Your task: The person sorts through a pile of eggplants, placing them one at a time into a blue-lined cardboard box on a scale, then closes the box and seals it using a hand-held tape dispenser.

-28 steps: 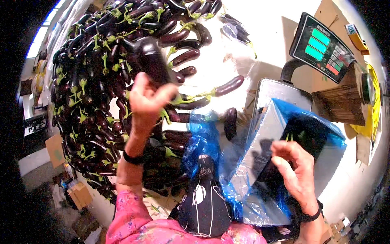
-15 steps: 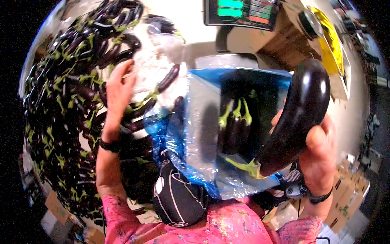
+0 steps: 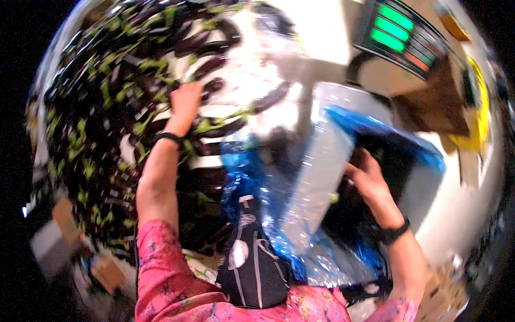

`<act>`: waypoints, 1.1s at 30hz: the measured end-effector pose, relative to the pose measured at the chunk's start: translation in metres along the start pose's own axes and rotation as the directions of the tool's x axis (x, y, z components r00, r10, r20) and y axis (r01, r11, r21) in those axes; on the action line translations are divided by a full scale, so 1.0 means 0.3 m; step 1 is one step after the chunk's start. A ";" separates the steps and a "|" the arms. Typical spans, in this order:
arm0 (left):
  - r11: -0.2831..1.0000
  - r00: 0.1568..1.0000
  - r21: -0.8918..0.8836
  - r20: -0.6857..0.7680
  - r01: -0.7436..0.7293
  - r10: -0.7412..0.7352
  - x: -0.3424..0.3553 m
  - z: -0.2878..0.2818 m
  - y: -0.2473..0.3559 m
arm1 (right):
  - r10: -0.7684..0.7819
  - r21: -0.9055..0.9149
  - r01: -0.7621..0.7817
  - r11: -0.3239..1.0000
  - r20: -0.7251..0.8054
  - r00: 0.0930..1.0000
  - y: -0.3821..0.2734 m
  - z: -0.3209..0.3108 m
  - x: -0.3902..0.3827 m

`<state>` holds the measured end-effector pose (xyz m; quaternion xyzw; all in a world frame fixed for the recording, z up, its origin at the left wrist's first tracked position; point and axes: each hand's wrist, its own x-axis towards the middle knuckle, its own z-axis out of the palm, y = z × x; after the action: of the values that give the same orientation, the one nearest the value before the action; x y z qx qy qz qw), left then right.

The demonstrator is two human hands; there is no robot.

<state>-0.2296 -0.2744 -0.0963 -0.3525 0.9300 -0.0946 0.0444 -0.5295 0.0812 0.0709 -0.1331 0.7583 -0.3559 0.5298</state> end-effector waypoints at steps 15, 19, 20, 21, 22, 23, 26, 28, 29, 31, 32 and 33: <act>0.014 0.698 -0.746 -0.629 -0.666 -0.344 -0.145 -1.032 0.478 | -0.929 -0.797 0.588 0.133 0.107 0.355 -0.383 0.090 -0.359; -0.421 0.789 -0.693 -0.607 -0.585 -0.097 -0.149 -1.053 0.517 | -0.778 -0.542 0.632 0.554 -0.066 0.625 -0.279 0.012 -0.408; -0.439 0.895 -0.805 -0.446 -0.398 0.007 -0.140 -1.012 0.463 | -0.828 -0.722 0.596 0.351 0.058 0.557 -0.290 -0.005 -0.423; -0.166 0.885 -0.869 -0.453 -0.466 -0.108 -0.111 -0.901 0.416 | -0.807 -0.472 0.687 0.553 -0.098 0.582 -0.281 0.031 -0.462; -0.048 0.909 -0.911 -0.403 -0.409 -0.109 -0.039 -0.810 0.363 | -0.822 -0.703 0.563 0.435 -0.054 0.567 -0.347 -0.013 -0.579; 0.146 0.925 -0.971 -0.227 -0.191 -0.306 -0.013 -0.678 0.289 | -0.936 -0.833 0.491 0.255 -0.086 0.341 -0.353 -0.085 -0.605; 0.513 0.859 -0.817 -0.042 0.265 -0.510 -0.085 -0.292 -0.007 | -0.983 -0.833 0.533 0.146 -0.184 -0.018 -0.464 -0.015 -0.621; 0.579 0.847 -0.677 0.125 0.454 -0.517 -0.192 -0.073 -0.179 | -0.860 -0.423 0.823 0.379 -0.490 0.144 -0.429 -0.028 -0.598; 0.681 0.827 -0.535 0.061 0.500 -0.559 -0.261 -0.001 -0.224 | -0.727 -0.213 0.772 0.599 -0.549 0.412 -0.384 -0.023 -0.634; 0.729 0.823 -0.383 0.247 0.568 -0.511 -0.279 0.052 -0.252 | -0.614 -0.375 0.487 0.789 -0.489 0.619 -0.319 -0.081 -0.627; 0.764 0.799 -0.260 0.326 0.590 -0.506 -0.356 0.062 -0.282 | -0.525 -0.342 0.413 0.844 -0.371 0.766 -0.262 -0.104 -0.553; 0.794 0.784 -0.181 0.387 0.580 -0.485 -0.365 0.075 -0.293 | -0.433 -0.350 0.332 0.876 -0.270 0.860 -0.240 -0.101 -0.526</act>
<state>-0.0874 -0.2694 -0.0984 -0.6163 0.7737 0.0930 0.1139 -0.5057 0.1335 0.2375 -0.2957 0.8399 -0.3565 0.2830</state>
